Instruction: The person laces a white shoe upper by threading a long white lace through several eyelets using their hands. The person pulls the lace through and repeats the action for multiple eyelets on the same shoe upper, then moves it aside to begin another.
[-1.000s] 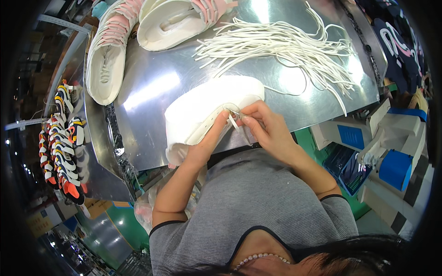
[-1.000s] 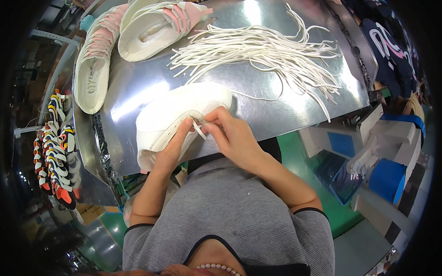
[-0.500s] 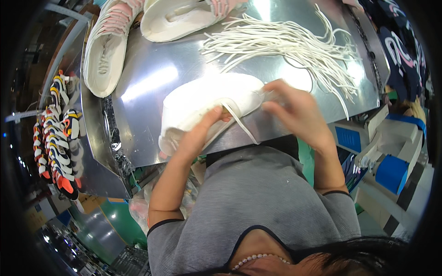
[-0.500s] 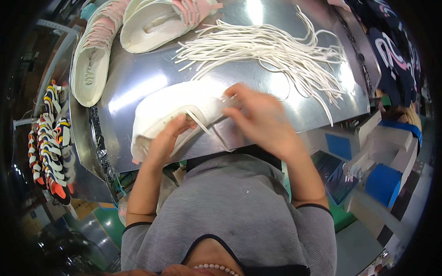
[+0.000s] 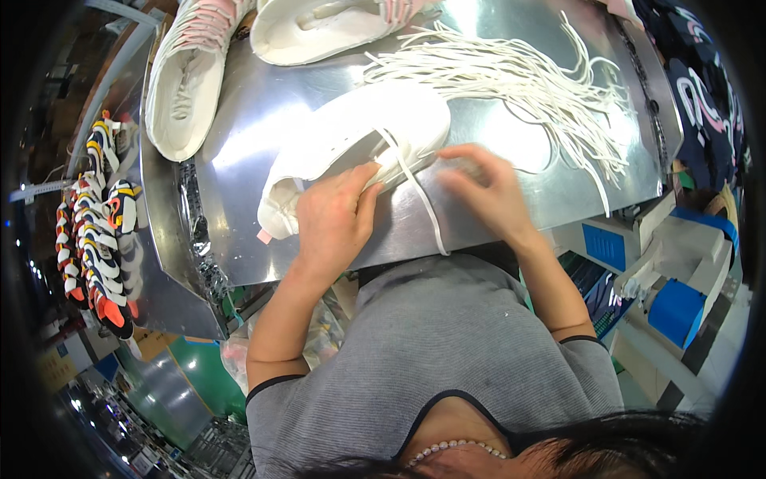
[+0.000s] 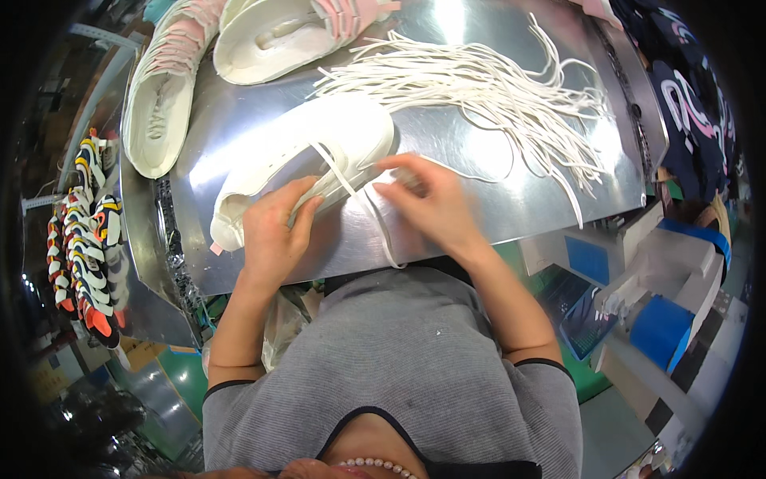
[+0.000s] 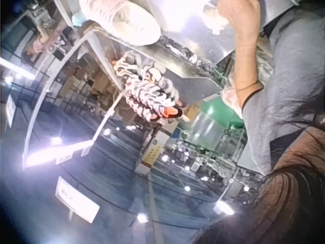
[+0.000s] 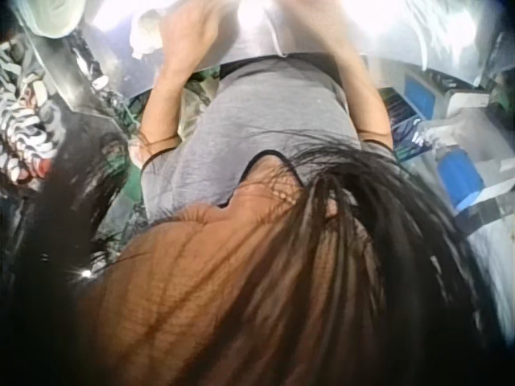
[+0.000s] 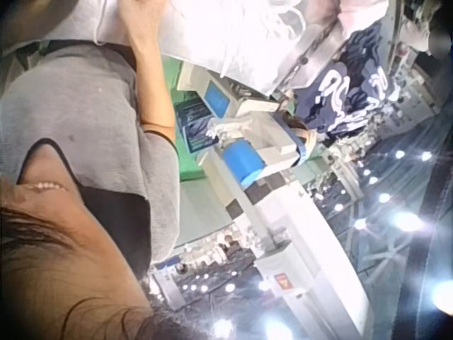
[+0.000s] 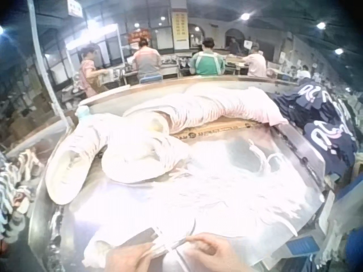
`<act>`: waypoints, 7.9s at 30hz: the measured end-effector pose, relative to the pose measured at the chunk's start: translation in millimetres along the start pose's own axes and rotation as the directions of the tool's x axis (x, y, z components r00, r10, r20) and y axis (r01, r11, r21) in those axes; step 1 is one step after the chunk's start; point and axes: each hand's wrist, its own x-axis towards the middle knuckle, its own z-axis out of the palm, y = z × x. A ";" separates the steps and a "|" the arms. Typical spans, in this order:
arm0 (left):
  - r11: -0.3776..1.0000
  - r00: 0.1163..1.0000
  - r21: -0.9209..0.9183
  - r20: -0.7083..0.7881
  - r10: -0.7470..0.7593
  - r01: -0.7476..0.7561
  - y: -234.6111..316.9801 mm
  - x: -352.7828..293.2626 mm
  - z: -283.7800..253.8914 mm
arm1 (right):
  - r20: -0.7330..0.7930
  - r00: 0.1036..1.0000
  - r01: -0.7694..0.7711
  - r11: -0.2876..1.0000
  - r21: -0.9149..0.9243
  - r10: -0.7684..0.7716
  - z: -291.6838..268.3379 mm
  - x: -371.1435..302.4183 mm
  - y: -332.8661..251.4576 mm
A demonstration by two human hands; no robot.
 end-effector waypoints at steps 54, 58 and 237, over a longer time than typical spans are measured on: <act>0.987 0.951 -0.072 0.286 -0.119 0.145 21.6 15.4 33.9 | 0.089 0.996 0.036 0.919 -0.393 0.000 -6.2 -37.6 5.0; 0.987 0.947 -0.161 0.320 0.038 0.015 19.3 4.9 41.2 | 0.120 0.993 0.091 0.738 -0.669 -0.014 17.5 -32.1 5.3; 0.518 0.803 -0.615 0.413 -0.430 0.594 13.9 7.5 20.8 | 0.044 0.996 0.082 0.992 -0.098 -0.078 -3.3 27.1 -2.9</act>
